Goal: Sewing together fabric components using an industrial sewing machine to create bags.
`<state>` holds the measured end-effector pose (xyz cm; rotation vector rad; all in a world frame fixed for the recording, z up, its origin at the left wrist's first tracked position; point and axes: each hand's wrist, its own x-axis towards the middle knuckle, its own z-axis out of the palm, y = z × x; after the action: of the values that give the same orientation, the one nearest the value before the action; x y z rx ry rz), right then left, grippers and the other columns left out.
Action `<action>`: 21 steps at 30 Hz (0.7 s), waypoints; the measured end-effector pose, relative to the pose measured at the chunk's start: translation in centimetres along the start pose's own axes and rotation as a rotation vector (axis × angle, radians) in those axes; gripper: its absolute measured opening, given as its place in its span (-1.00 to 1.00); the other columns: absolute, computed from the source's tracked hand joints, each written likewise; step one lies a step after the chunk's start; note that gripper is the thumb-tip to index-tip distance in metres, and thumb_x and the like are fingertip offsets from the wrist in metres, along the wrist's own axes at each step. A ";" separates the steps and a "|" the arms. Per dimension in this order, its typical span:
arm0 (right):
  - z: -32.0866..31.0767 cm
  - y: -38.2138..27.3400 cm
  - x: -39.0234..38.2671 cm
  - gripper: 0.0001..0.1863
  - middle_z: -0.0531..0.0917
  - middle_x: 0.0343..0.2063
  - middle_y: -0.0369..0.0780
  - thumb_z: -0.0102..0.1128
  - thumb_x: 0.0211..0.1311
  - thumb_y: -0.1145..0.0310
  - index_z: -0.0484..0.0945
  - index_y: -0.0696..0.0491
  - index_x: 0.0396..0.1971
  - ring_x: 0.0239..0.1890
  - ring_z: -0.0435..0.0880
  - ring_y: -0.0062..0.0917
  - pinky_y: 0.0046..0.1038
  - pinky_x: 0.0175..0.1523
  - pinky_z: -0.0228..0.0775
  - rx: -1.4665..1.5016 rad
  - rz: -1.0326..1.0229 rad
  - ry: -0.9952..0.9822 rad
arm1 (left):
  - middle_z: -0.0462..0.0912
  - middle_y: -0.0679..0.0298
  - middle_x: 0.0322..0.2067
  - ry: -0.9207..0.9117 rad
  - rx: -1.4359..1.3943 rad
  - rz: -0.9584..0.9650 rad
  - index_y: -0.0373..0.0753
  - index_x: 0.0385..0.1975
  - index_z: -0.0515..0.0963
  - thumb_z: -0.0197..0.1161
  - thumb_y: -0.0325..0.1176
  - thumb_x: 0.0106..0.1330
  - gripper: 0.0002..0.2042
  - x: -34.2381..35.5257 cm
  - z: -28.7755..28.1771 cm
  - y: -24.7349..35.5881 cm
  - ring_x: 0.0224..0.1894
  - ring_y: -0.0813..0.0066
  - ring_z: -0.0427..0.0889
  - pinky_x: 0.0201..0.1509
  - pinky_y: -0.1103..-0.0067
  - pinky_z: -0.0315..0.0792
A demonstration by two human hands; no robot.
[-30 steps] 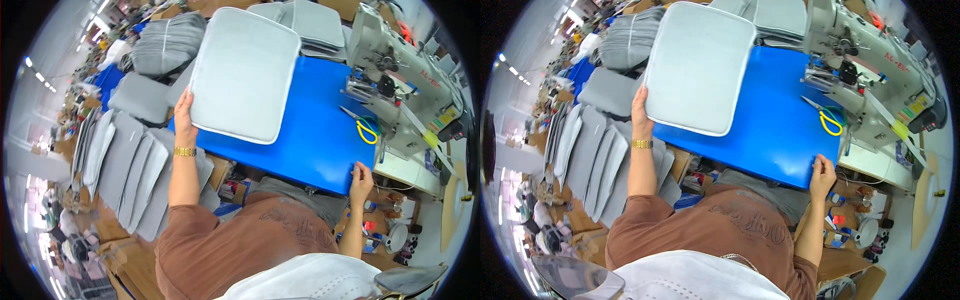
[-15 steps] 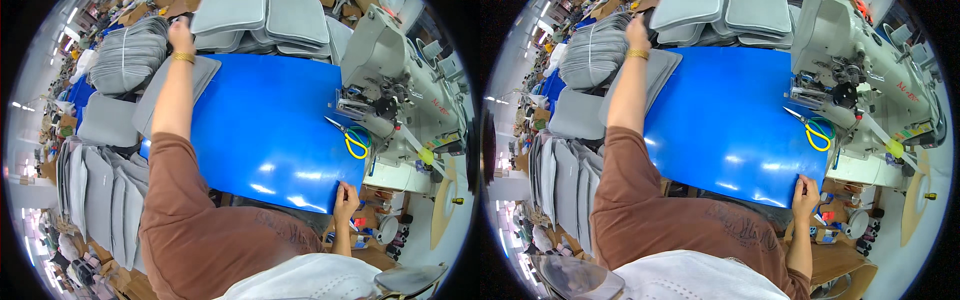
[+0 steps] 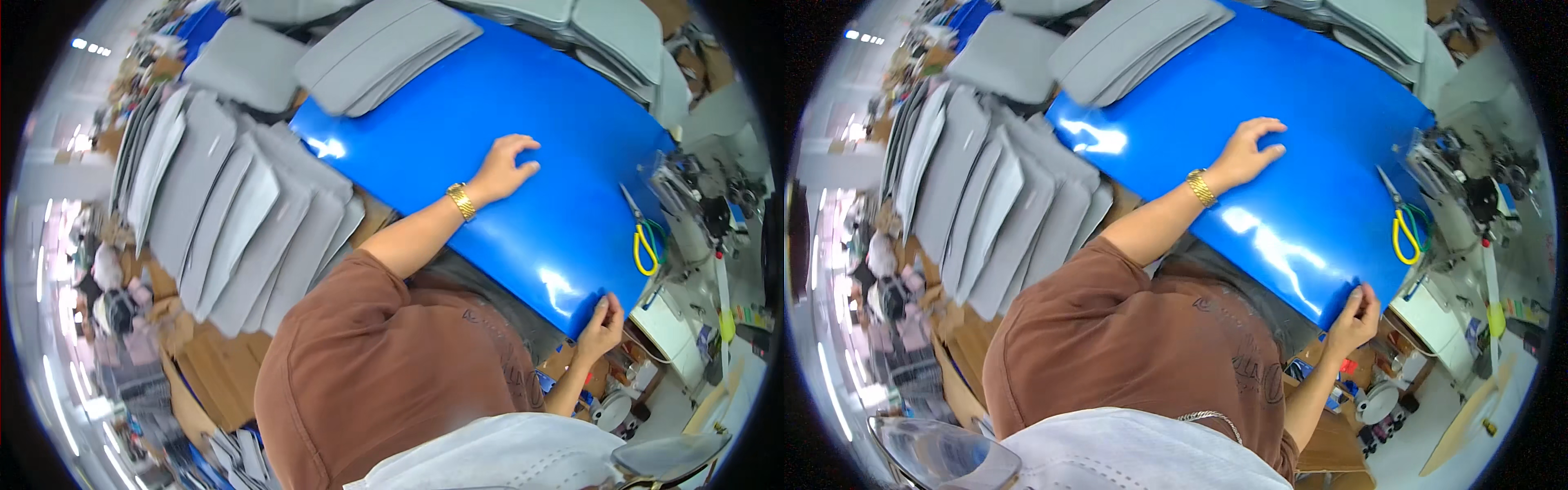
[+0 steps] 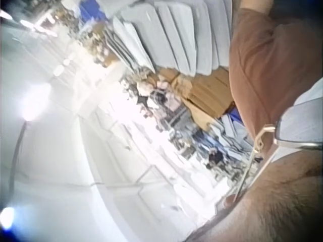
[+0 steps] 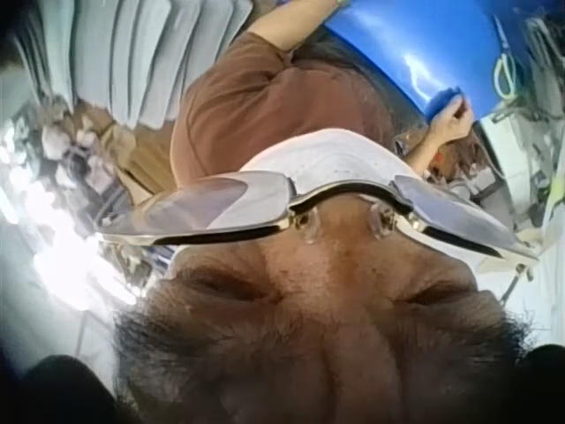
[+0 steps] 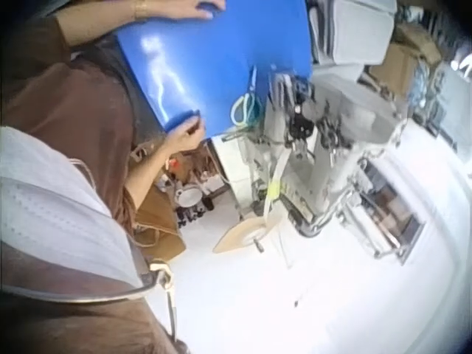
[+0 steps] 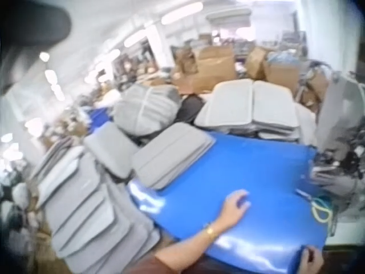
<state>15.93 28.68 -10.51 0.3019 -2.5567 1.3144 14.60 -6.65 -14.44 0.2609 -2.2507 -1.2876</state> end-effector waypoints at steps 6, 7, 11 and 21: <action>-0.5 1.3 -0.6 -0.73 0.68 -0.32 -0.23 0.20 0.37 0.38 0.61 0.21 -0.03 -0.35 0.59 -0.66 -0.62 -0.23 0.47 0.109 0.026 -0.043 | 0.58 0.13 0.07 -0.067 -0.023 -0.032 -0.20 0.00 0.58 0.31 -0.27 0.24 -0.66 -6.9 -3.3 3.7 0.19 0.16 0.47 0.28 0.30 0.34; -0.6 1.5 -0.7 -0.72 0.69 -0.30 -0.23 0.19 0.38 0.38 0.60 0.21 -0.02 -0.33 0.60 -0.65 -0.62 -0.22 0.47 0.102 0.054 -0.065 | 0.58 0.13 0.07 -0.053 0.000 -0.066 -0.20 0.00 0.58 0.31 -0.27 0.24 -0.66 -7.5 -4.3 4.2 0.19 0.16 0.47 0.28 0.30 0.34; -0.8 2.1 -0.8 -0.72 0.68 -0.26 -0.24 0.19 0.39 0.35 0.61 0.20 -0.03 -0.29 0.59 -0.64 -0.60 -0.18 0.45 0.132 0.082 -0.086 | 0.66 0.15 -0.05 0.054 -0.049 -0.183 -0.21 -0.01 0.61 0.29 -0.31 0.28 -0.70 -10.0 -9.9 7.2 0.00 0.28 0.64 0.03 0.41 0.53; -1.3 1.2 -0.6 -0.71 0.71 -0.24 -0.18 0.19 0.39 0.30 0.64 0.20 -0.07 -0.30 0.63 -0.55 -0.51 -0.18 0.51 0.073 0.005 -0.125 | 0.69 0.10 -0.12 0.603 0.885 0.044 -0.22 -0.07 0.62 0.27 -0.37 0.22 -0.72 -15.0 -34.3 15.9 -0.04 0.17 0.65 0.04 0.39 0.50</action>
<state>16.32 30.47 -10.84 0.4043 -2.6159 1.4354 46.91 -17.50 7.70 0.7817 -2.0975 -0.0631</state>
